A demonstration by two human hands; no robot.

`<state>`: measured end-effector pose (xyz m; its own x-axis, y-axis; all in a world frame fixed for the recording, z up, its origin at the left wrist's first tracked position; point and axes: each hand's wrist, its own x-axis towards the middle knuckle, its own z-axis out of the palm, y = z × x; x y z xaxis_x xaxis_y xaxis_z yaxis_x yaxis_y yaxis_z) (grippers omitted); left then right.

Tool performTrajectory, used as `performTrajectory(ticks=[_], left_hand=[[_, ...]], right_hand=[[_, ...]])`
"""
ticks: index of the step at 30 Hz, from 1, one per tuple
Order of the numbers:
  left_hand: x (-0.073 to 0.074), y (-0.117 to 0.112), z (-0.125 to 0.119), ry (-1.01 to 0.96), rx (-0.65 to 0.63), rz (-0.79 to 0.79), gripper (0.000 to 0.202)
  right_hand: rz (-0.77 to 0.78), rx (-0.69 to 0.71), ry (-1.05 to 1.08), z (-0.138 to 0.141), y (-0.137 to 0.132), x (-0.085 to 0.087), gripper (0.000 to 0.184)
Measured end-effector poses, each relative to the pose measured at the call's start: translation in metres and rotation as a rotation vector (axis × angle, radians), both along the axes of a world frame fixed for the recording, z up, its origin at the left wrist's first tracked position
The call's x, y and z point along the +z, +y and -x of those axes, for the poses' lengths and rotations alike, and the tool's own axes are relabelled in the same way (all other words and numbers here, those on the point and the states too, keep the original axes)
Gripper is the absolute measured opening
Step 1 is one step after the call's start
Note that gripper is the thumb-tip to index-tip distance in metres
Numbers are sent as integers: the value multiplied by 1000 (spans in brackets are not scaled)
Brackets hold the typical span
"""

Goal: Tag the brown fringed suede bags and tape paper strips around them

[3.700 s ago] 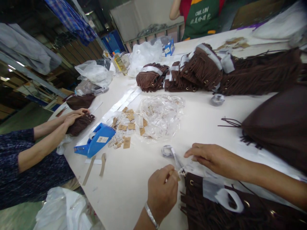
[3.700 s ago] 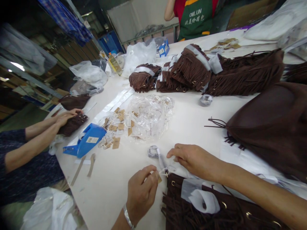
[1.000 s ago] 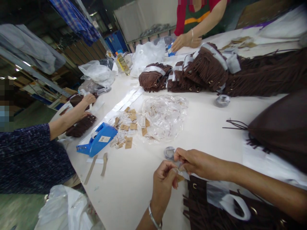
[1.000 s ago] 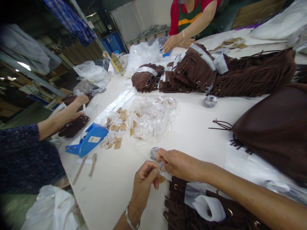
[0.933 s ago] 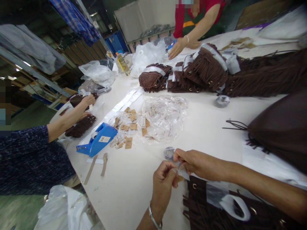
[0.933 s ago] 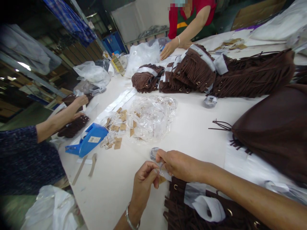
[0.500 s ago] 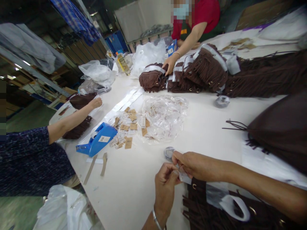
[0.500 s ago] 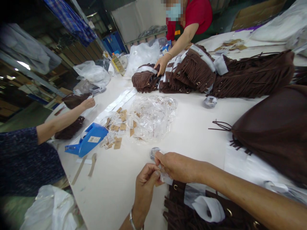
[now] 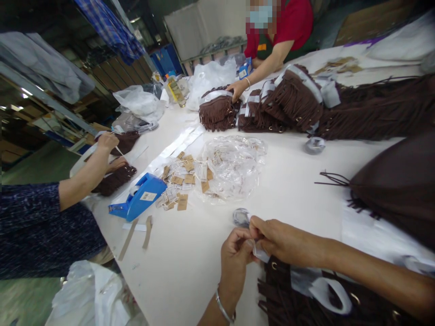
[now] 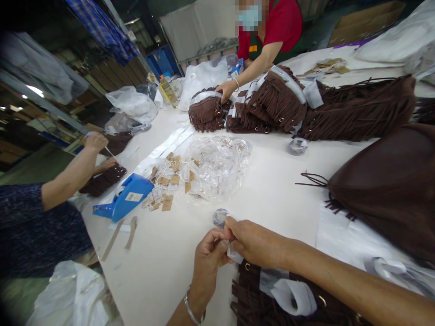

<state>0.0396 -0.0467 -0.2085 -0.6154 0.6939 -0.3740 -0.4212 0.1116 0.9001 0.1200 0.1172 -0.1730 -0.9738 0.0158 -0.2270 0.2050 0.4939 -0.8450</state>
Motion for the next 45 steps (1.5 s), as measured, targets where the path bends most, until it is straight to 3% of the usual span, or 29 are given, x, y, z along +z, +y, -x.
performTrajectory(ticks=[8, 11, 19, 23, 30, 34, 40, 45], left_hand=[[-2, -2, 2, 51, -20, 37, 26], [-2, -4, 3, 32, -45, 22, 26], [-8, -2, 4, -20, -34, -43, 26], [-12, 2, 5, -19, -51, 12, 24], [7, -5, 5, 4, 21, 57, 21], [18, -14, 6, -22, -38, 31, 24], [8, -15, 5, -26, -9, 112, 31], [5, -29, 14, 206, 103, 203, 20]], right_hand=[[-18, -177, -33, 1, -7, 0, 19], [48, -209, -63, 0, -8, -1, 15], [260, -161, -140, 3, -1, -13, 18], [342, -131, -123, 7, -1, -12, 29], [263, -104, -86, 8, -3, -9, 32], [197, -120, -58, 6, -5, -12, 28], [83, -121, -10, 4, -9, -11, 17], [-87, -113, 32, -8, 6, -2, 9]])
